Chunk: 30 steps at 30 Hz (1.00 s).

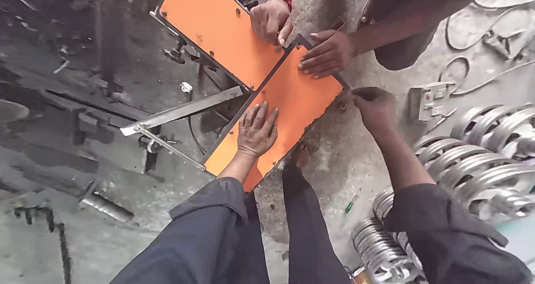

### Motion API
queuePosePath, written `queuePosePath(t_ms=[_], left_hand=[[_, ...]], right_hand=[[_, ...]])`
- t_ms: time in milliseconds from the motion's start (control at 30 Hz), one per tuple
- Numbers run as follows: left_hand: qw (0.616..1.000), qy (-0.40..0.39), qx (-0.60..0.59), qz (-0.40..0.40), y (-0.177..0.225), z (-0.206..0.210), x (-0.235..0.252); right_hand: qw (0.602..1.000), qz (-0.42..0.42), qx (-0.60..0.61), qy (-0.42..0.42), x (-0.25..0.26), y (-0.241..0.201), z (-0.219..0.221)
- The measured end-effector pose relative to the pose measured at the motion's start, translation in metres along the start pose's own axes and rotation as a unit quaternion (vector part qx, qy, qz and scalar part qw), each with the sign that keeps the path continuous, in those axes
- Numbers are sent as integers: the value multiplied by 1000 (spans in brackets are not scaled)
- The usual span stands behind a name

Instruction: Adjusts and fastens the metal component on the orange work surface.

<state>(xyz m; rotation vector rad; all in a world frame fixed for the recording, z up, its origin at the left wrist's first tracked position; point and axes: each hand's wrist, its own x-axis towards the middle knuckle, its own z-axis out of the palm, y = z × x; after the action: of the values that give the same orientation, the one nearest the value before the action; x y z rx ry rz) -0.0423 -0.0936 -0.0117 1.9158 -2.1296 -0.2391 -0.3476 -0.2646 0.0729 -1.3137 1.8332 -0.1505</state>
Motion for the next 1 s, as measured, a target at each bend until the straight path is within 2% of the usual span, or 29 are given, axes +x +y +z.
queuePosePath(t_ms=[167, 433, 567, 700, 800, 1000], left_hand=[[1000, -5, 0, 0, -1, 1, -1], [1000, -2, -3, 2, 0, 1, -1], [1000, -2, -4, 0, 0, 0, 1], [1000, -2, -7, 0, 1, -1, 1], [1000, -6, -8, -4, 2, -2, 1], [1000, -6, -11, -4, 2, -2, 2]], right_hand=[[995, -83, -51, 8, 4, -10, 15], [978, -116, -174, -7, 10, -23, 17], [948, -198, -251, -12, 10, -20, 15], [926, -257, -276, -9, 14, -12, 14], [930, -259, -259, 1, 13, -11, 15], [957, -156, -245, -21, 11, -20, 16]])
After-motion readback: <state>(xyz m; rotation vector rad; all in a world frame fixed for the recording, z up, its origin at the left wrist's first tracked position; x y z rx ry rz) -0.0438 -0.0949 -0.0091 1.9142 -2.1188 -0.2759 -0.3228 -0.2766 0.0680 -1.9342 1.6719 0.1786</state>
